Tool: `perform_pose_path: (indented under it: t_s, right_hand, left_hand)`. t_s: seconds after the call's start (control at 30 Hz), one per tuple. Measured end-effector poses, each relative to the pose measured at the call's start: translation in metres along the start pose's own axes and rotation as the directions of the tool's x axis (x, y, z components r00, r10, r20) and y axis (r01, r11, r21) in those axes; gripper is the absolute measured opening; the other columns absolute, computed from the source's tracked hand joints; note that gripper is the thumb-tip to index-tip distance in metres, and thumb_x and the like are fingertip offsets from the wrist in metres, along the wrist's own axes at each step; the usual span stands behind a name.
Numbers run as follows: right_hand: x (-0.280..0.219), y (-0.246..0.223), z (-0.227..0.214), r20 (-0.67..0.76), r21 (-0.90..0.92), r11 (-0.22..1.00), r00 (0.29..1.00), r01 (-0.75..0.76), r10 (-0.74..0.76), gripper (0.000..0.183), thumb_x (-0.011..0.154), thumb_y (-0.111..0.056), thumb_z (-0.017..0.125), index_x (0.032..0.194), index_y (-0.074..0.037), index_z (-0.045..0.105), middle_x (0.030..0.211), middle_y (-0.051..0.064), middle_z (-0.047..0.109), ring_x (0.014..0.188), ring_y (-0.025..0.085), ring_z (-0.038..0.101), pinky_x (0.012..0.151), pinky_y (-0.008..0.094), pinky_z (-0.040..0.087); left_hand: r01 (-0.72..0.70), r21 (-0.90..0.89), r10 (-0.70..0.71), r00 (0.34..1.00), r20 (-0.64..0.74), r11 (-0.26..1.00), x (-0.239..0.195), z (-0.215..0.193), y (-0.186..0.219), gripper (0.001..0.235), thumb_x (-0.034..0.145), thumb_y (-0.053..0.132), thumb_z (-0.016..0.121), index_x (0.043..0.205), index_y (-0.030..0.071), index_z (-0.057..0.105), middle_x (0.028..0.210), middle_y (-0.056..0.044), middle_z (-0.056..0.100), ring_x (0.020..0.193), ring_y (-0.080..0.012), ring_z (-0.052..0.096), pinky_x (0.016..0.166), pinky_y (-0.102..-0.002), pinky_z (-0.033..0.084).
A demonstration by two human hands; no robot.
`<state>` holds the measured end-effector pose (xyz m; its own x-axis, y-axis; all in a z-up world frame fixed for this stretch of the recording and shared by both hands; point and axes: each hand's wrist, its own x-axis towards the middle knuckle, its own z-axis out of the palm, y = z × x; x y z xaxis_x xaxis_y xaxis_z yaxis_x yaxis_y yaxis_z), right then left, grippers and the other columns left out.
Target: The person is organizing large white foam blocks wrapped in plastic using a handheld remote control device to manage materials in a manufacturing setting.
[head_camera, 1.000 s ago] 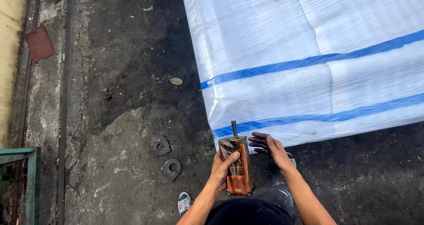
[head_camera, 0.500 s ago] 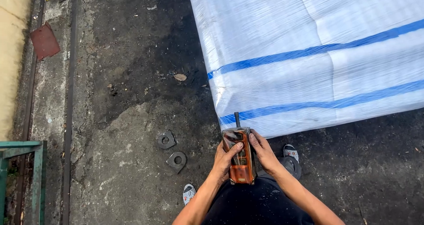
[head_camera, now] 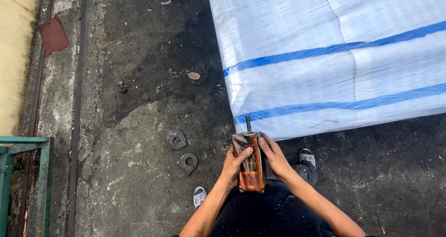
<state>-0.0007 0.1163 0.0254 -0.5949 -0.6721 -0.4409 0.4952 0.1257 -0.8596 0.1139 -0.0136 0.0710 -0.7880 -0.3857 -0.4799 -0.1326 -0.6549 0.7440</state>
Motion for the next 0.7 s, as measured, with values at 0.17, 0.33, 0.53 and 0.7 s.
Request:
perform_pose_path:
  t_s: [0.17,0.33,0.53,0.7]
  right_hand:
    - [-0.015,-0.014,0.007,0.065,0.000,0.998,0.996,0.063,-0.063,0.081,0.099,-0.055,0.053,0.151,0.007,0.046,0.143,0.021,0.061,0.133,0.024,0.055,0.112,0.036,0.040]
    - [-0.015,-0.012,0.014,0.061,-0.011,0.998,0.997,0.054,-0.053,0.080,0.099,-0.052,0.053,0.152,0.007,0.039,0.145,0.019,0.058,0.136,0.022,0.052,0.113,0.034,0.038]
    - [-0.007,-0.013,0.020,0.101,0.018,0.998,0.993,0.064,-0.066,0.080,0.100,-0.051,0.053,0.152,0.008,0.039,0.144,0.020,0.059,0.134,0.023,0.053,0.112,0.034,0.039]
    - [-0.011,-0.031,0.024,0.161,-0.020,0.997,0.985,0.071,-0.067,0.072,0.101,-0.051,0.051,0.145,0.006,0.050,0.132,0.020,0.065,0.125,0.023,0.059,0.106,0.036,0.046]
  left_hand:
    - [0.047,-0.063,-0.045,0.999,0.023,0.997,-0.009,0.002,0.000,0.048,0.084,0.025,0.080,0.123,0.005,0.059,0.106,-0.007,0.071,0.092,-0.0176,0.073,0.077,-0.035,0.064]
    - [-0.009,-0.063,0.011,0.999,0.035,0.998,-0.014,-0.006,-0.002,0.048,0.086,0.023,0.081,0.122,0.001,0.061,0.105,-0.009,0.071,0.092,-0.0195,0.072,0.078,-0.035,0.064]
    - [-0.072,-0.030,0.072,0.997,0.014,0.997,-0.015,-0.008,0.006,0.052,0.084,0.025,0.083,0.123,0.000,0.061,0.107,-0.010,0.072,0.094,-0.0188,0.072,0.081,-0.035,0.063]
    - [-0.069,-0.005,0.069,0.998,0.013,0.998,-0.013,-0.008,0.008,0.055,0.082,0.028,0.083,0.125,0.000,0.061,0.109,-0.011,0.071,0.097,-0.0189,0.072,0.084,-0.035,0.063]
